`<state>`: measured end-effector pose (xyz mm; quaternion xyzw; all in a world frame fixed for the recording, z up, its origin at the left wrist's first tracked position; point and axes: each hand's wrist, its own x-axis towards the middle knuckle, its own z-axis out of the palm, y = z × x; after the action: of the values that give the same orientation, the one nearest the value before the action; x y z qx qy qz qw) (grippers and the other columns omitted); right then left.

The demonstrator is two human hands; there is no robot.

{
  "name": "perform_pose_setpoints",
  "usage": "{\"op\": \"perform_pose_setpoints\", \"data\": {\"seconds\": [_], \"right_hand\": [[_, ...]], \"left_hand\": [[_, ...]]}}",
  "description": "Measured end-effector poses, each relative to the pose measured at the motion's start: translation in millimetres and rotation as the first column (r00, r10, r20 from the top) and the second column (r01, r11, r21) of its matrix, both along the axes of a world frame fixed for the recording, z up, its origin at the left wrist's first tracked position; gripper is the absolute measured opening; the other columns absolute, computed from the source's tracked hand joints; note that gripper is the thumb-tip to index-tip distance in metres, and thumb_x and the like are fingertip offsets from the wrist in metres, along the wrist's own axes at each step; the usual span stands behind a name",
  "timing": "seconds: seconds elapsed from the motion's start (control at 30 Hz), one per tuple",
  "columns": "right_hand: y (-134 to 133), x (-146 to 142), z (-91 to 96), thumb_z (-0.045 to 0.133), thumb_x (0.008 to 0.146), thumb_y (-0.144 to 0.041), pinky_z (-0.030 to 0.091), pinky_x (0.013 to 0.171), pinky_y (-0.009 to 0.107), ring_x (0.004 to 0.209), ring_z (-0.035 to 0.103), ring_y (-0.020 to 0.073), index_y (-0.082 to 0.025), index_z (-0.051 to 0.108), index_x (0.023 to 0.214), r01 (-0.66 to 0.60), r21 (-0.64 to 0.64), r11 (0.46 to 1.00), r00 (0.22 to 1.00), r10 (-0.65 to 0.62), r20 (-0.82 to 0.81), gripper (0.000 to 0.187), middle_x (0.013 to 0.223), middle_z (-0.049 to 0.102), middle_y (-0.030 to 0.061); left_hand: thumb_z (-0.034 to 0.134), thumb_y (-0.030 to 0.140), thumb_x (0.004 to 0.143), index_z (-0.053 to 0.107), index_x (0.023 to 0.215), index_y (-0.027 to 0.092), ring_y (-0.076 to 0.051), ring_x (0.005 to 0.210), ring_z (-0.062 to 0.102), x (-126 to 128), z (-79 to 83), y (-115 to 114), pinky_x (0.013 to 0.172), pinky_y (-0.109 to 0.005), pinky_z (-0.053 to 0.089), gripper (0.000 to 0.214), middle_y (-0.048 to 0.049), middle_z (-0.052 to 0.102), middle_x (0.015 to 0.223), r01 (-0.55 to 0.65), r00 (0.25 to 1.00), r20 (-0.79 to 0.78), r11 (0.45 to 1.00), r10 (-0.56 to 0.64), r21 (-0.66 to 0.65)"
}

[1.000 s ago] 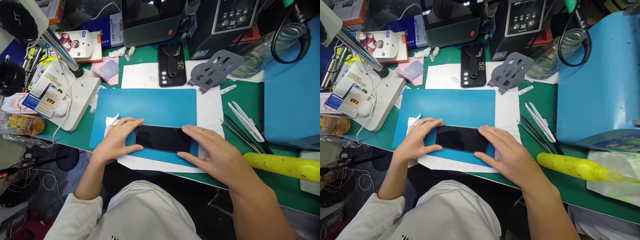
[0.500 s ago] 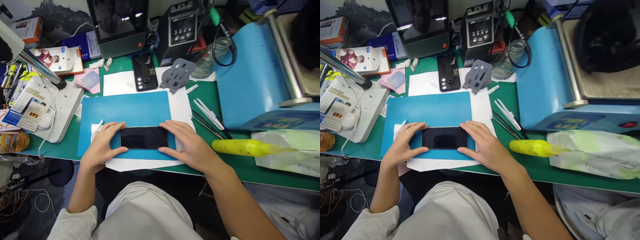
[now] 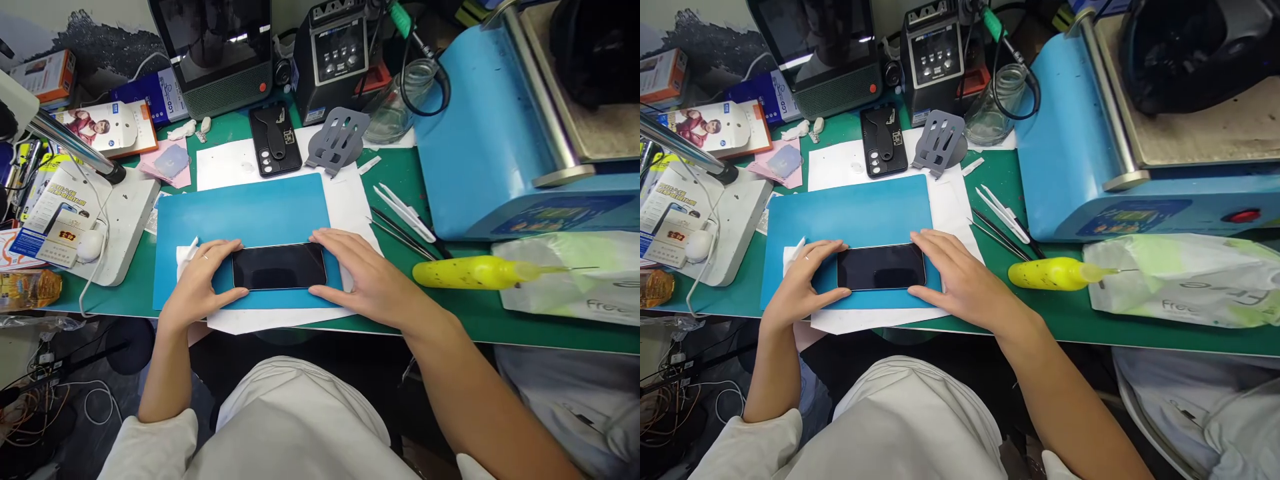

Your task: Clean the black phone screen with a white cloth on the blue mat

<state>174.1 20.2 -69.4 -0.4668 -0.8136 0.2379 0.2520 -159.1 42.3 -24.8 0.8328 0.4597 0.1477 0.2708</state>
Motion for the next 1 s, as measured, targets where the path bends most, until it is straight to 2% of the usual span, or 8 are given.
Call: {"op": "perform_pose_setpoints", "data": {"seconds": [0.1, 0.23, 0.43, 0.6, 0.77, 1.0], "right_hand": [[0.7, 0.3, 0.8, 0.064, 0.099, -0.055, 0.050, 0.120, 0.057, 0.148, 0.053, 0.0362, -0.027, 0.037, 0.166, 0.001, -0.012, 1.000, 1.000, -0.001, -0.002, 0.077, 0.158, 0.059, 0.0147], [1.9, 2.0, 2.6, 0.064, 0.099, -0.055, 0.053, 0.117, 0.058, 0.145, 0.058, 0.0357, -0.030, 0.035, 0.167, -0.003, -0.014, 1.000, 1.000, 0.003, -0.003, 0.078, 0.153, 0.063, 0.0126], [1.0, 1.8, 3.8, 0.067, 0.098, -0.053, 0.056, 0.115, 0.055, 0.141, 0.061, 0.0343, -0.034, 0.028, 0.170, 0.008, 0.025, 1.000, 1.000, -0.007, -0.015, 0.084, 0.151, 0.066, 0.0107], [-2.0, 0.6, 0.7, 0.067, 0.099, -0.048, 0.060, 0.109, 0.052, 0.134, 0.066, 0.0332, -0.035, 0.025, 0.170, 0.004, 0.078, 0.997, 1.000, -0.002, -0.027, 0.083, 0.146, 0.068, 0.0112], [-3.3, -0.4, 0.2, 0.067, 0.099, -0.050, 0.060, 0.109, 0.049, 0.134, 0.066, 0.0329, -0.034, 0.030, 0.169, 0.026, 0.039, 0.999, 0.999, -0.025, -0.025, 0.080, 0.146, 0.068, 0.0101], [-2.7, 0.0, 5.7, 0.066, 0.099, -0.051, 0.057, 0.111, 0.050, 0.134, 0.066, 0.0334, -0.031, 0.047, 0.159, 0.026, 0.010, 1.000, 0.999, -0.026, 0.023, 0.066, 0.146, 0.067, 0.0118]], "left_hand": [[0.077, 0.046, 0.096, 0.045, 0.159, 0.031, -0.032, 0.143, 0.053, 1.0, 0.6, -0.1, 0.118, -0.052, 0.047, 0.072, -0.0078, 0.064, 0.151, -0.001, 1.000, 0.012, 1.000, 0.001, -0.005], [0.076, 0.047, 0.096, 0.046, 0.158, 0.032, -0.032, 0.143, 0.054, 1.9, 1.2, -0.3, 0.117, -0.052, 0.048, 0.071, -0.0069, 0.064, 0.151, -0.017, 1.000, 0.019, 0.999, 0.018, -0.034], [0.078, 0.047, 0.095, 0.046, 0.158, 0.032, -0.032, 0.143, 0.054, 0.8, -1.0, -0.4, 0.118, -0.053, 0.048, 0.073, -0.0067, 0.064, 0.151, -0.032, 0.999, 0.029, 0.998, 0.034, -0.059], [0.081, 0.041, 0.094, 0.044, 0.159, 0.031, -0.031, 0.142, 0.054, 1.1, -2.1, -2.2, 0.118, -0.051, 0.048, 0.076, -0.0061, 0.065, 0.151, -0.017, 0.999, 0.045, 0.998, 0.020, -0.062], [0.082, 0.039, 0.093, 0.044, 0.159, 0.032, -0.030, 0.142, 0.054, 0.6, -3.0, -3.1, 0.118, -0.051, 0.047, 0.077, -0.0057, 0.065, 0.149, -0.013, 0.998, 0.067, 0.998, 0.017, -0.065], [0.082, 0.040, 0.092, 0.045, 0.158, 0.030, -0.031, 0.140, 0.055, 2.4, -4.0, -2.0, 0.117, -0.050, 0.047, 0.076, -0.0059, 0.066, 0.148, -0.009, 0.998, 0.070, 0.999, 0.012, -0.049]]}}
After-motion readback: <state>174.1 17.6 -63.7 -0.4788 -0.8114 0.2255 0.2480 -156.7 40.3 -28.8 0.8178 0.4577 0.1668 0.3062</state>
